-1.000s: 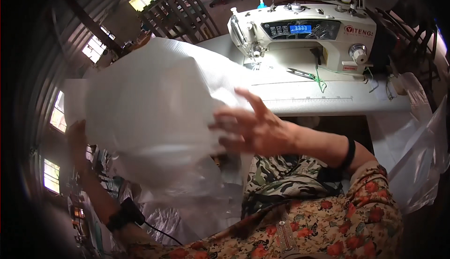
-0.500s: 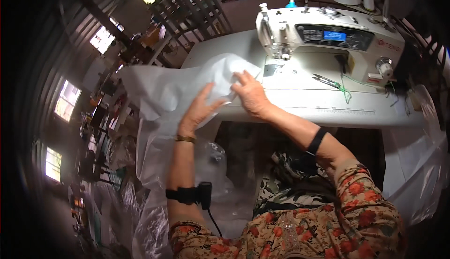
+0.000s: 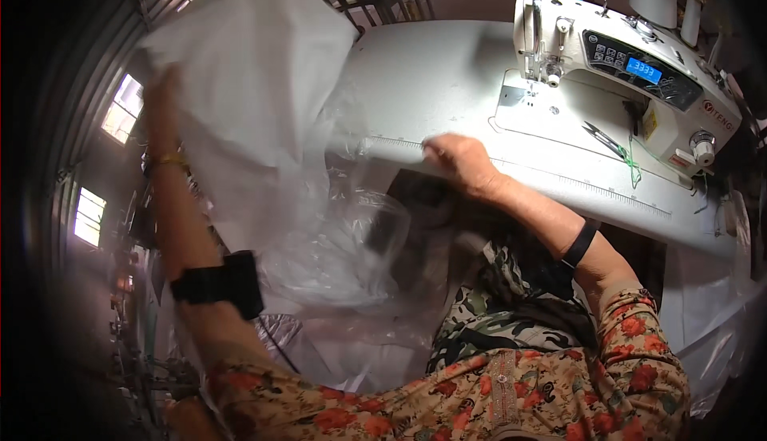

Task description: The recorder is using an industrial sewing machine to join sheets of white synthetic material.

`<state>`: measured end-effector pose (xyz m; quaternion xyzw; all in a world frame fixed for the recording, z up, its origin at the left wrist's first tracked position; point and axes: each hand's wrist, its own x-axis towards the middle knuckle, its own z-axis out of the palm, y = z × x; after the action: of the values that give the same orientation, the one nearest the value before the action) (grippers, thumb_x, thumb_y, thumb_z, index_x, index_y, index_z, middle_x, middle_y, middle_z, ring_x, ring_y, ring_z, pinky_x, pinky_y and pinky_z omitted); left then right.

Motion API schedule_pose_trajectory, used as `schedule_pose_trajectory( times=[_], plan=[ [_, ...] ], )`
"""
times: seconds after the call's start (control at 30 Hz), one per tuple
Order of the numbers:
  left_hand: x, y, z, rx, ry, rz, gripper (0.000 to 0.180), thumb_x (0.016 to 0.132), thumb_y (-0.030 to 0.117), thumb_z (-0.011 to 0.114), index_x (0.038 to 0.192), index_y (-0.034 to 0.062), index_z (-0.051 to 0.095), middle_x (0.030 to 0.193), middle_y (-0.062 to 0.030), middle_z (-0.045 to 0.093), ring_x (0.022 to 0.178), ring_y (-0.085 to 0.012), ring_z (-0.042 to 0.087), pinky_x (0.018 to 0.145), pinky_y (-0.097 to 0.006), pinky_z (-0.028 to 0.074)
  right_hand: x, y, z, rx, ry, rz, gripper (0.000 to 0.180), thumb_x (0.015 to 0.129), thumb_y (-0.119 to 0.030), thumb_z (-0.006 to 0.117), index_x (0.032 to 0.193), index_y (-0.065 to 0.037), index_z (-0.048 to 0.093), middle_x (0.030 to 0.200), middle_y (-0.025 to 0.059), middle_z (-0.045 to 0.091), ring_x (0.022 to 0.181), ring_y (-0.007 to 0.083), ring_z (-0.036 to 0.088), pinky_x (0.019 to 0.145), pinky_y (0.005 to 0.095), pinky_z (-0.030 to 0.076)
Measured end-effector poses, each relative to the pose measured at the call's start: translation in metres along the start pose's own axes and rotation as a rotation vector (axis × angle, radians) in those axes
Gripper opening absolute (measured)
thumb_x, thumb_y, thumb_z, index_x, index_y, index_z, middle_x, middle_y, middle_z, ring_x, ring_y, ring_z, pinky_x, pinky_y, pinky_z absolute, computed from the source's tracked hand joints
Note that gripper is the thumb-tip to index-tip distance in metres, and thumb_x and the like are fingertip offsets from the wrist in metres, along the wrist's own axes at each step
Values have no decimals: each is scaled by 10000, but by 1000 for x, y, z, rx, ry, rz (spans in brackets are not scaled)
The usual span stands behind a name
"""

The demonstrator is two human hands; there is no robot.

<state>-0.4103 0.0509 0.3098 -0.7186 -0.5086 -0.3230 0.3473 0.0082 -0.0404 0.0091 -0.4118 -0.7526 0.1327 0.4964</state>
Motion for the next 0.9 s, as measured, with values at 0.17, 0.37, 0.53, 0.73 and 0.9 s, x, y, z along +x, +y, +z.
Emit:
schedule_pose_trajectory(
  times=[0.17, 0.37, 0.53, 0.73, 0.9],
  plan=[
    [-22, -98, -121, 614, 95, 330, 515, 953, 48, 421, 1467, 77, 396, 1480, -174, 406, 1419, -273, 333, 1160, -372, 308, -13, 8, 72, 0, -427, -79, 362, 930, -338, 607, 1086, -17, 664, 962, 197, 683, 940, 376, 641, 829, 448, 514],
    [-63, -190, -186, -405, 363, -622, 514, 969, 134, 466, 1462, 27, 372, 1461, -144, 436, 1366, -232, 379, 1121, -353, 323, -8, 17, 157, 549, -548, 683, 1138, 783, -615, 715, 1481, 128, 208, 1516, 306, 304, 1417, 373, 320, 1159, 379, 279],
    [-130, -206, -206, -201, 423, -616, 463, 963, 141, 484, 1402, 13, 415, 1386, -149, 471, 1287, -239, 423, 1062, -359, 358, -11, 26, 231, 501, -351, 813, 1276, 662, -688, 747, 1523, 40, 150, 1488, 289, 364, 1383, 402, 373, 1123, 428, 334],
    [-154, -188, -214, -121, 451, -613, 406, 955, 151, 505, 1329, -3, 465, 1295, -155, 513, 1192, -248, 475, 991, -365, 399, -15, 38, 277, 494, -272, 873, 743, 746, -551, 728, 1215, 2, 563, 1101, 207, 643, 1084, 324, 596, 899, 383, 467],
    [-171, -186, -214, -63, 479, -601, 365, 949, 159, 523, 1269, -17, 507, 1220, -160, 549, 1114, -255, 519, 932, -371, 433, 2, -9, 198, 1066, -323, 761, 159, 871, -86, 663, 733, -12, 642, 683, 18, 610, 686, 92, 549, 678, 249, 459]
  ],
)
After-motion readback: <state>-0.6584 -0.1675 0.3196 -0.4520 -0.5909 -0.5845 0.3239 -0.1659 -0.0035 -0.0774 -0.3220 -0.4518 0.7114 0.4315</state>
